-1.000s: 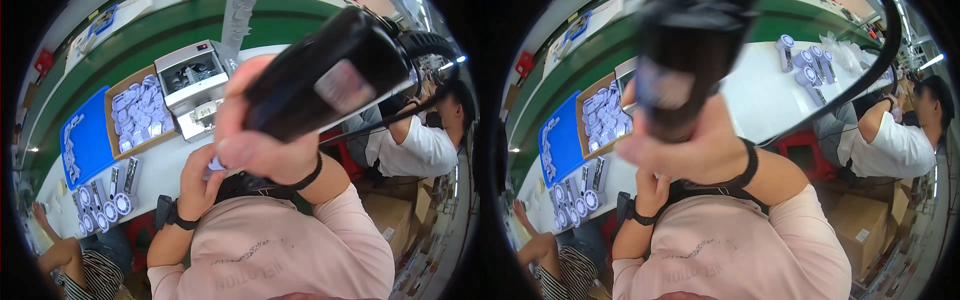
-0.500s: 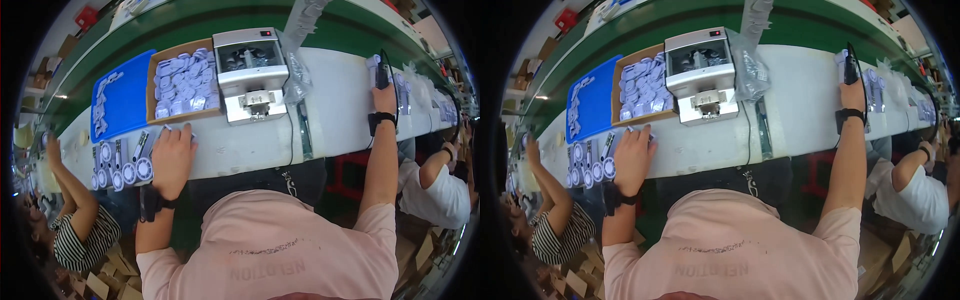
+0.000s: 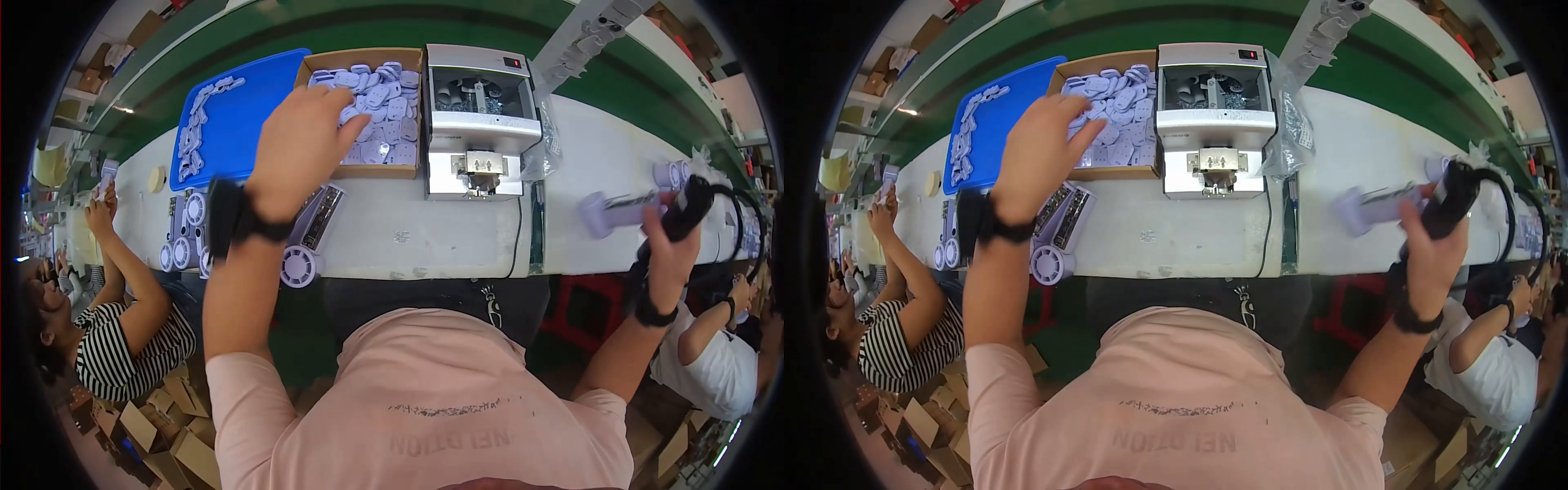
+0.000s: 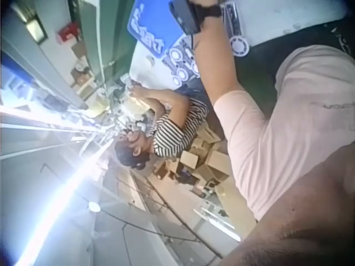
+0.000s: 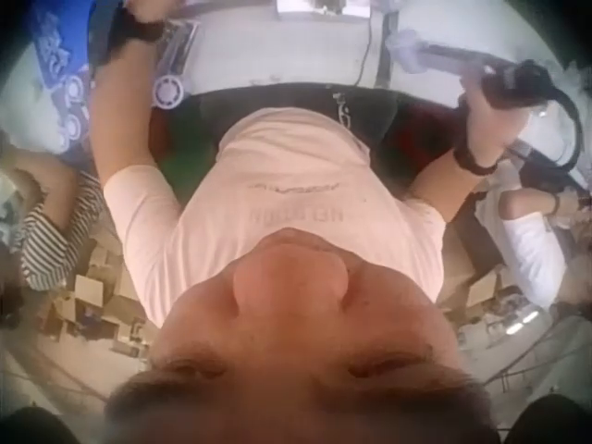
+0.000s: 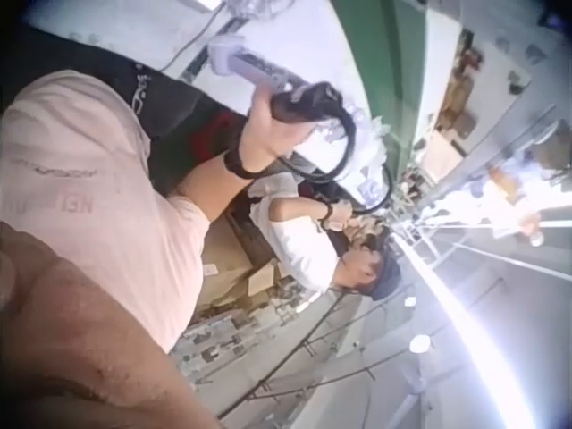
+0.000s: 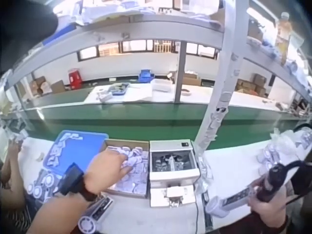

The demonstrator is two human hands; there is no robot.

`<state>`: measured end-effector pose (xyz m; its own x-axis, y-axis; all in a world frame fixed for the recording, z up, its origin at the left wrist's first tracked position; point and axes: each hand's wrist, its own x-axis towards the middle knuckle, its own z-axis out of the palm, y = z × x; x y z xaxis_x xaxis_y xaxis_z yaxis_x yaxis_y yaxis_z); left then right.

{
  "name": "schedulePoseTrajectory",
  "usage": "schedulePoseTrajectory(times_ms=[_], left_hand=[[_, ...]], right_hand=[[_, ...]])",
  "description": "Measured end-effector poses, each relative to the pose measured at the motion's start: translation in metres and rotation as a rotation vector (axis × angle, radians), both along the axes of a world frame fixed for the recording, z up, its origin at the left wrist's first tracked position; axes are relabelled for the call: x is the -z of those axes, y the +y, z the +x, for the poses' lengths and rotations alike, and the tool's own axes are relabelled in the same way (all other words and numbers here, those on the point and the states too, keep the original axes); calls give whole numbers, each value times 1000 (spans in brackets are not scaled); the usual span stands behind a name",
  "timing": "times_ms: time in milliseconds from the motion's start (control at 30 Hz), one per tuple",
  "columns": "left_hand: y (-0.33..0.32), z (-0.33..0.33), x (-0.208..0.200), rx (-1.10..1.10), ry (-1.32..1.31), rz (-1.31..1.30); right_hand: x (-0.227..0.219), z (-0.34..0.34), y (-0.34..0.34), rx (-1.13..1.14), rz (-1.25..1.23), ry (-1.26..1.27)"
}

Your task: Assemble small electronic or mechanical components using a handheld electric screwdriver on a factory production line.

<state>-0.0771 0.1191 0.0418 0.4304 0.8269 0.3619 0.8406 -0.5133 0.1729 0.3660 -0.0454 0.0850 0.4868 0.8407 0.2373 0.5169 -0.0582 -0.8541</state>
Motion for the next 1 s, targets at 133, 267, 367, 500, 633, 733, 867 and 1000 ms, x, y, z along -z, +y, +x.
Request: schedulePoseTrajectory(times_ms=[133, 267, 367, 500, 633, 733, 867, 1000], left_hand=[[61, 30, 25, 19, 211, -214], [82, 43, 46, 35, 301, -301], [70, 39, 39, 80, 192, -210], [8, 49, -6, 241, -437, -302], [-83, 68, -16, 293, -852, -506], [-95, 80, -16, 436, -630, -422], [-95, 91, -7, 491, -499, -145], [-96, 97, -15, 587, -413, -122]], right_hand=[[-6, -64, -18, -302, -138, 64], [16, -99, -2, -502, -123, -56], [31, -110, 11, -627, -203, 228], [36, -117, 24, -645, -301, 380], [31, -127, 23, -685, -297, 422], [25, -128, 24, -651, -322, 420], [27, -122, 23, -691, -273, 317], [46, -121, 18, -697, -89, 437]])
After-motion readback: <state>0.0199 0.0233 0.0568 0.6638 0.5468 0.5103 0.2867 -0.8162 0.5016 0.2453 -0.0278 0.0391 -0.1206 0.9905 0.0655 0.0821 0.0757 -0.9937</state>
